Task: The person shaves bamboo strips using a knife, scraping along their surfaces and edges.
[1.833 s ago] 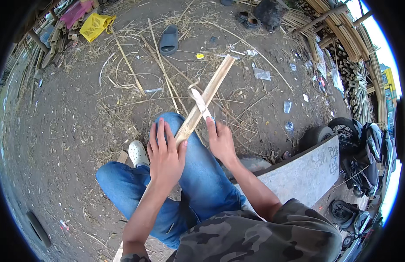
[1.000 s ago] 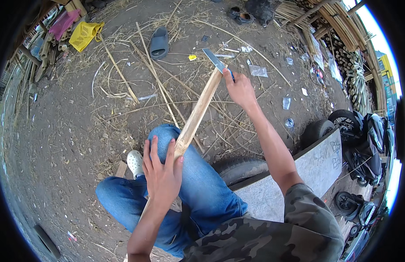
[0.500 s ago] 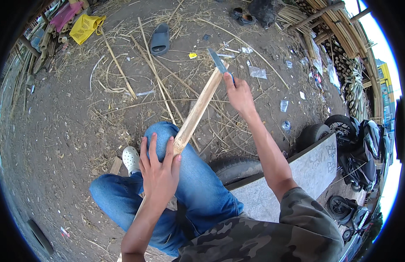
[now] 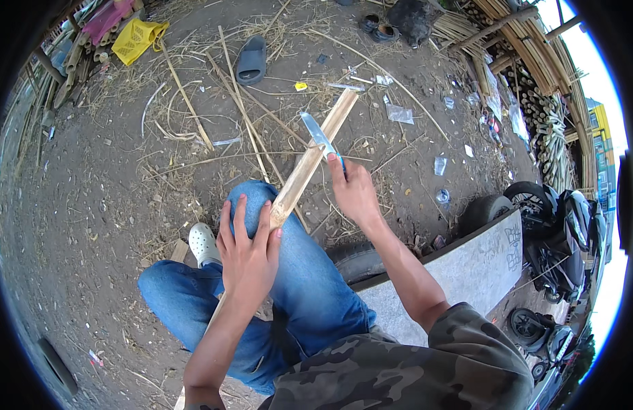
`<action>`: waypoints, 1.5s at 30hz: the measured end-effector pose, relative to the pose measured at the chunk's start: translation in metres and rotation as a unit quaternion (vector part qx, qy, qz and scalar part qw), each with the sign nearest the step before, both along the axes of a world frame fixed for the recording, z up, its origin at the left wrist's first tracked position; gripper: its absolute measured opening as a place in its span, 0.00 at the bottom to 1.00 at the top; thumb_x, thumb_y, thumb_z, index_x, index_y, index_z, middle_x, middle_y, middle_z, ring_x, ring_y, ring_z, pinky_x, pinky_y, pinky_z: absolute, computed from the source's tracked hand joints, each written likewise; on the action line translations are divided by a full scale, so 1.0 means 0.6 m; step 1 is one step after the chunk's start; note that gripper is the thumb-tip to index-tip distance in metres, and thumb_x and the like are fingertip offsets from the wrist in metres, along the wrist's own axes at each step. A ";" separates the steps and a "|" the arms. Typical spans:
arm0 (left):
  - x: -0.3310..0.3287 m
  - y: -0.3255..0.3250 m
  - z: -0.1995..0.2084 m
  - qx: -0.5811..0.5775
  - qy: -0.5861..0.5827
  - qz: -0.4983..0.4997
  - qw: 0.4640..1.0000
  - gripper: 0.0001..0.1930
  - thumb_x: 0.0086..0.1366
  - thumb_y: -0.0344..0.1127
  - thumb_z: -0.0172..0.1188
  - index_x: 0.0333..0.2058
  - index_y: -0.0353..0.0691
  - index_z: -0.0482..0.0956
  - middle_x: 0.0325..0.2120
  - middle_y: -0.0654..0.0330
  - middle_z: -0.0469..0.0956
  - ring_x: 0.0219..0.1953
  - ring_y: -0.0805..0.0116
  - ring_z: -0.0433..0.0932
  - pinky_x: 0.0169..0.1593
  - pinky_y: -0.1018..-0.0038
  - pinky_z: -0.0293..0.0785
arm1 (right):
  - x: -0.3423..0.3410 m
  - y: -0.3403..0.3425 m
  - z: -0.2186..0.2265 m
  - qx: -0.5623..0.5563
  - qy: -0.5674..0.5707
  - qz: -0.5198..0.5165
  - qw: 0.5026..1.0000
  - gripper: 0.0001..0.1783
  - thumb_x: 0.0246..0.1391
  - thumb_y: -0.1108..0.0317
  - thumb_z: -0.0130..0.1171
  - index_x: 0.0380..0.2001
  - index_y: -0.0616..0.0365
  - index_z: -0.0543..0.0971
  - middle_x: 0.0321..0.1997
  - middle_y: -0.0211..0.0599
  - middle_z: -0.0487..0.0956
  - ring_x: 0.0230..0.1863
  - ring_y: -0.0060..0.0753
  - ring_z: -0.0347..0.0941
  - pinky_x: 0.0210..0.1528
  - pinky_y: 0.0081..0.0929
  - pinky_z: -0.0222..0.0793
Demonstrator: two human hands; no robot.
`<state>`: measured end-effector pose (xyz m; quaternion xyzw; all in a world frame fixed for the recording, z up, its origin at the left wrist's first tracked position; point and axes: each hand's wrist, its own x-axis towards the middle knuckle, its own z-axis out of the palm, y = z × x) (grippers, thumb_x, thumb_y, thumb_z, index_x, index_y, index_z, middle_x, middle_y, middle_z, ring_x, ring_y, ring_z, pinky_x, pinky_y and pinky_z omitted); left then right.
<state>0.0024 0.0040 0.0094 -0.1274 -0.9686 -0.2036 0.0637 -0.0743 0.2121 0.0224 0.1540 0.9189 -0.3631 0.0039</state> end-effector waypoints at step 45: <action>-0.004 -0.002 -0.010 0.016 0.009 -0.002 1.000 0.22 0.65 0.43 0.58 0.57 0.45 0.74 0.63 0.51 0.58 0.65 0.41 0.54 0.59 0.45 0.61 | -0.055 0.018 0.009 0.026 -0.004 -0.014 1.000 0.31 0.67 0.49 0.42 0.28 0.71 0.77 0.24 0.68 0.75 0.34 0.71 0.73 0.39 0.54 0.67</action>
